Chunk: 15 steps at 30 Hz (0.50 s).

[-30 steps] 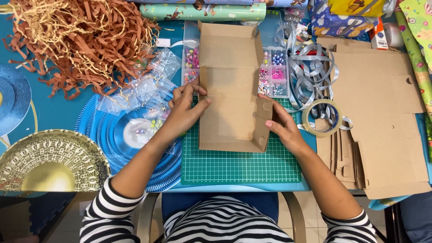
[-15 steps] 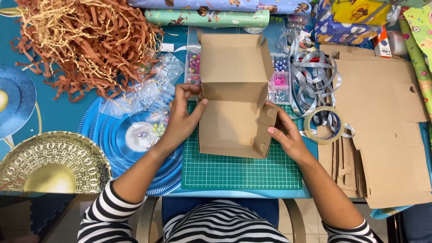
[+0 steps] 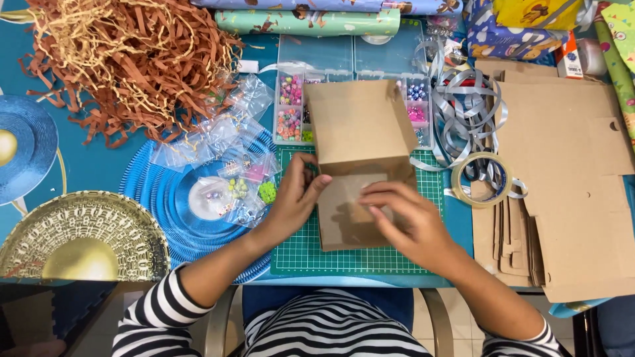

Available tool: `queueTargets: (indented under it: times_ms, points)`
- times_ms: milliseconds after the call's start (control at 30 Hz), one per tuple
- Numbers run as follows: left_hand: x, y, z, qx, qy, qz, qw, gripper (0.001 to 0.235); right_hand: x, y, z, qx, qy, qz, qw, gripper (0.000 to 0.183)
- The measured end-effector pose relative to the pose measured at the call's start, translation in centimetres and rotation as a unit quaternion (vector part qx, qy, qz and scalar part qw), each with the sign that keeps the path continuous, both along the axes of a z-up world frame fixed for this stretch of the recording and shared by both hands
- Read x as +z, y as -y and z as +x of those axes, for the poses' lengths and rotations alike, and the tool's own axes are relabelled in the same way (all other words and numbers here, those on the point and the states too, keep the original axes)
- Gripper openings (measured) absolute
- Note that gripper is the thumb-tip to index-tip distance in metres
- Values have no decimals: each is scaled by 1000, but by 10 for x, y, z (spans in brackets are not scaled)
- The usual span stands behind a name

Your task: The person folds a flat cardboard piece into a box shape on a green cutting mat. They press the creases, fold the side flaps, and secure the tabs to form the box structure.

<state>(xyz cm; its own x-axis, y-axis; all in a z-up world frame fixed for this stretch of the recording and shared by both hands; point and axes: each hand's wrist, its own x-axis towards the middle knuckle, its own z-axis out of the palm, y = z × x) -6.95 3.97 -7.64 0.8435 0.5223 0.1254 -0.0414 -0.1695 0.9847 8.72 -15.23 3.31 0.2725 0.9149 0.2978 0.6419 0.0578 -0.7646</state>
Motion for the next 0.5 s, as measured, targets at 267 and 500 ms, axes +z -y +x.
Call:
queueTargets:
  times_ms: [267,500]
  points:
    - [24,11,1,-25,-4,-10,1000,29,10,-55,2,51,-77,-232,968,40]
    - [24,10,-2,-51,-23,-71,996,30,-21,-62,19,42,-170,-270,947,32]
